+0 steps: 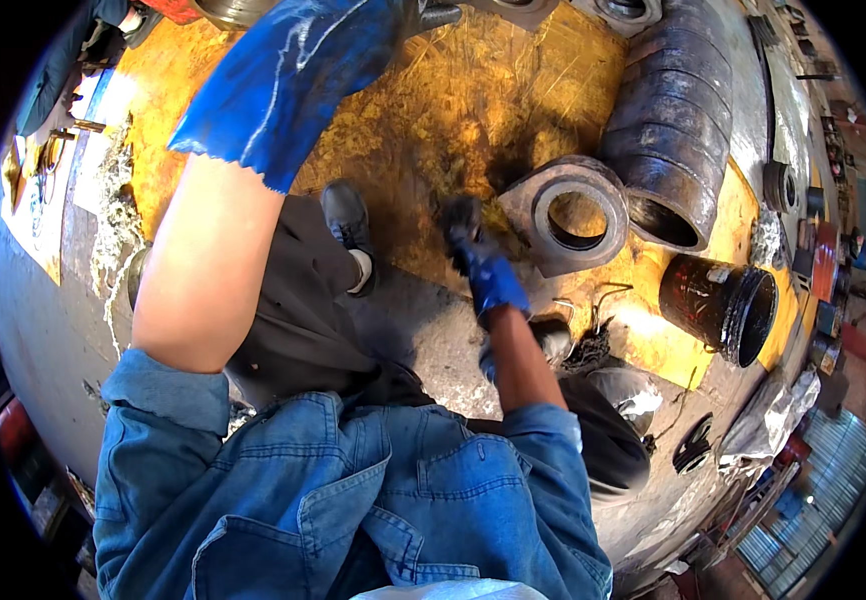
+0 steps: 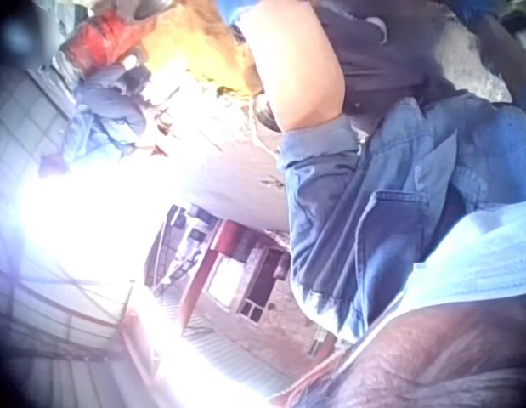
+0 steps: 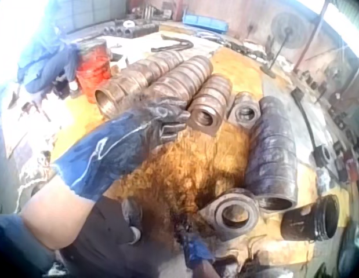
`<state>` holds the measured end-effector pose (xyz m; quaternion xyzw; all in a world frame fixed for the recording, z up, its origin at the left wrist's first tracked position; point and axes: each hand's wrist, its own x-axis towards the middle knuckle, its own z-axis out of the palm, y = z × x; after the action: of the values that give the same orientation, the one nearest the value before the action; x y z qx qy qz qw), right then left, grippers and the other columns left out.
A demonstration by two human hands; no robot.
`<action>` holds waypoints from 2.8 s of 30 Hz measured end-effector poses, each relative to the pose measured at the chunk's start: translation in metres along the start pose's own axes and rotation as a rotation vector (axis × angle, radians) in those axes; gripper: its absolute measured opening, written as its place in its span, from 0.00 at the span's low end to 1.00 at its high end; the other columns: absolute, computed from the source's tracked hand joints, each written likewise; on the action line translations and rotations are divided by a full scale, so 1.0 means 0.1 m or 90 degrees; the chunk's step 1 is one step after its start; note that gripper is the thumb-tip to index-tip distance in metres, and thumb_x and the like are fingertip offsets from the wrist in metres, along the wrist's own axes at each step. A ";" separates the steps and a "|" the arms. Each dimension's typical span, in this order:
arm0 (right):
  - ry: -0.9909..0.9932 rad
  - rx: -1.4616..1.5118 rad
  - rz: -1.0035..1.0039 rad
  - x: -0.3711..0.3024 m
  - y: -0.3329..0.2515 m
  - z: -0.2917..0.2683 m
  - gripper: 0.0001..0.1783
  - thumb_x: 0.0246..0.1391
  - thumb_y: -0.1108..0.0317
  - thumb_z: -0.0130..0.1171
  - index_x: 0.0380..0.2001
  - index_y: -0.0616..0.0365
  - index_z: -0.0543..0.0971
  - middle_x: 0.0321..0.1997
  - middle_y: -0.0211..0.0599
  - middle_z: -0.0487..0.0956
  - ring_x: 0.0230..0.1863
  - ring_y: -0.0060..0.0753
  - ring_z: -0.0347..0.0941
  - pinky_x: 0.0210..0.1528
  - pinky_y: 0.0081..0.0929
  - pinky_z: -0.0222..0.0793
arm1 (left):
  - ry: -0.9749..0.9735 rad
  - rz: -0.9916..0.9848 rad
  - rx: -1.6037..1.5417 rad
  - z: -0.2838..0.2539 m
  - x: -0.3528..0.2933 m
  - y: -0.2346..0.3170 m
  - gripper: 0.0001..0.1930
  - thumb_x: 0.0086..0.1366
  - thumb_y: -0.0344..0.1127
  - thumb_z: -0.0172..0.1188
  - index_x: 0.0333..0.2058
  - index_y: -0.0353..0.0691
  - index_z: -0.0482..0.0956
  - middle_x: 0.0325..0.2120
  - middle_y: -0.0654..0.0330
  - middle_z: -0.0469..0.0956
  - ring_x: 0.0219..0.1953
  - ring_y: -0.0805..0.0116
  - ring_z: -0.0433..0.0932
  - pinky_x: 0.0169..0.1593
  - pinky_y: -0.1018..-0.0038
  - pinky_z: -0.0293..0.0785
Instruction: The person sits on the floor and cleans the inside of a metal ring using a wire brush and a scraper. They repeatedly dip the brush into a bucket of dark liquid and scrub the interior surface, then use a scraper to remove residue.
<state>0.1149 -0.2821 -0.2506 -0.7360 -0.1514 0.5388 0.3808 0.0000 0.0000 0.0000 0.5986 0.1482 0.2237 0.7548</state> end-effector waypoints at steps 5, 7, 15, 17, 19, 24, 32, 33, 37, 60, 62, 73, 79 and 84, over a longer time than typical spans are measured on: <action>-0.010 0.098 0.188 -0.11 1.26 0.38 0.15 0.59 0.54 0.55 0.35 0.56 0.78 0.20 0.27 0.73 0.20 0.21 0.66 0.22 0.25 0.61 | 0.028 0.010 0.070 -0.22 -0.37 -0.19 0.18 0.70 0.33 0.43 0.56 0.37 0.67 0.49 0.59 0.73 0.49 0.71 0.71 0.49 0.78 0.68; -0.012 0.112 0.224 -0.05 1.68 0.47 0.15 0.60 0.54 0.54 0.33 0.56 0.77 0.20 0.26 0.73 0.19 0.20 0.65 0.21 0.24 0.60 | 0.049 -0.019 0.087 -0.36 -0.62 -0.29 0.18 0.70 0.34 0.43 0.57 0.37 0.66 0.50 0.59 0.73 0.49 0.71 0.71 0.50 0.78 0.67; 0.094 -0.102 0.137 0.84 1.10 0.66 0.17 0.59 0.53 0.53 0.33 0.56 0.80 0.19 0.29 0.75 0.19 0.23 0.68 0.20 0.27 0.62 | 0.160 -0.207 0.104 -0.67 -1.71 -0.43 0.19 0.71 0.36 0.42 0.58 0.38 0.65 0.53 0.57 0.71 0.53 0.68 0.69 0.55 0.75 0.64; 0.102 -0.002 -0.011 1.19 0.78 0.60 0.20 0.59 0.49 0.53 0.32 0.56 0.80 0.19 0.28 0.75 0.19 0.23 0.68 0.22 0.28 0.62 | 0.164 -0.232 0.101 -0.66 -1.79 -0.42 0.20 0.71 0.36 0.41 0.59 0.39 0.64 0.53 0.57 0.71 0.53 0.68 0.69 0.56 0.74 0.63; 0.049 0.129 -0.002 1.54 0.35 0.56 0.19 0.58 0.48 0.54 0.32 0.53 0.79 0.20 0.27 0.75 0.18 0.23 0.68 0.22 0.27 0.62 | 0.171 -0.243 0.106 -0.58 -1.84 -0.41 0.20 0.72 0.36 0.41 0.59 0.39 0.64 0.54 0.56 0.70 0.54 0.67 0.69 0.57 0.73 0.63; 0.003 0.219 -0.103 2.03 -0.78 0.21 0.14 0.58 0.52 0.57 0.33 0.52 0.79 0.21 0.24 0.75 0.18 0.21 0.67 0.22 0.23 0.63 | 0.085 -0.190 0.135 -0.44 -1.49 -0.43 0.20 0.72 0.38 0.40 0.60 0.40 0.63 0.55 0.55 0.69 0.56 0.65 0.68 0.59 0.71 0.61; -0.118 0.295 -0.198 0.97 -2.48 -1.16 0.11 0.61 0.59 0.55 0.34 0.55 0.78 0.21 0.32 0.77 0.15 0.27 0.68 0.17 0.27 0.66 | -0.104 0.080 0.209 0.04 0.03 -0.23 0.21 0.73 0.39 0.38 0.62 0.41 0.61 0.58 0.53 0.68 0.59 0.63 0.67 0.64 0.68 0.58; -0.036 0.261 -0.224 0.71 -2.54 -1.38 0.12 0.60 0.58 0.56 0.37 0.55 0.78 0.24 0.29 0.78 0.19 0.25 0.71 0.21 0.25 0.68 | -0.108 0.093 0.205 0.08 0.14 -0.19 0.22 0.73 0.40 0.38 0.62 0.41 0.61 0.58 0.53 0.68 0.60 0.62 0.67 0.64 0.68 0.58; 0.098 0.211 -0.278 -0.44 -2.26 -2.66 0.13 0.60 0.56 0.57 0.37 0.54 0.79 0.25 0.27 0.78 0.21 0.23 0.71 0.24 0.23 0.68 | -0.058 0.051 0.066 0.26 0.25 -0.27 0.22 0.73 0.40 0.38 0.62 0.41 0.62 0.59 0.53 0.67 0.61 0.62 0.66 0.64 0.67 0.59; 0.824 -0.084 -0.011 -5.14 1.69 -4.22 0.15 0.56 0.55 0.54 0.39 0.53 0.76 0.24 0.28 0.72 0.24 0.25 0.66 0.26 0.26 0.62 | -0.114 -0.188 -0.064 0.79 -0.17 -0.57 0.23 0.72 0.37 0.41 0.63 0.38 0.59 0.61 0.53 0.63 0.62 0.61 0.64 0.65 0.67 0.59; 0.953 -0.293 -0.034 -4.71 2.69 -4.05 0.22 0.53 0.64 0.51 0.52 0.55 0.71 0.36 0.38 0.78 0.35 0.37 0.75 0.40 0.31 0.72 | -0.129 -0.197 -0.083 0.90 -0.08 -0.64 0.23 0.72 0.36 0.41 0.63 0.38 0.59 0.62 0.54 0.63 0.62 0.61 0.64 0.65 0.67 0.59; 0.758 -0.317 0.563 -4.40 2.48 -4.24 0.27 0.58 0.48 0.47 0.54 0.56 0.71 0.50 0.48 0.78 0.53 0.44 0.76 0.50 0.41 0.73 | -0.222 -0.230 -0.146 1.25 0.14 -0.73 0.23 0.72 0.36 0.42 0.63 0.38 0.59 0.62 0.54 0.62 0.63 0.62 0.63 0.65 0.66 0.58; 1.063 -0.297 0.216 -4.30 3.66 -4.03 0.16 0.58 0.56 0.56 0.44 0.54 0.76 0.35 0.44 0.81 0.33 0.38 0.78 0.37 0.34 0.75 | -0.382 -0.285 -0.235 2.02 0.32 -1.10 0.23 0.72 0.35 0.42 0.63 0.38 0.59 0.63 0.55 0.61 0.63 0.62 0.63 0.65 0.66 0.58; 0.888 -0.092 0.187 -3.87 2.80 -3.84 0.14 0.59 0.59 0.56 0.43 0.55 0.77 0.34 0.41 0.81 0.32 0.34 0.77 0.36 0.30 0.75 | -0.382 -0.253 -0.147 2.25 0.07 -0.82 0.24 0.72 0.39 0.42 0.63 0.35 0.58 0.61 0.53 0.64 0.63 0.62 0.64 0.64 0.67 0.60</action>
<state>0.2666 -0.8657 -0.1417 -0.9451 0.1928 -0.0227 0.2629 0.1297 -0.2002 -0.0248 0.5077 0.0075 -0.0974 0.8560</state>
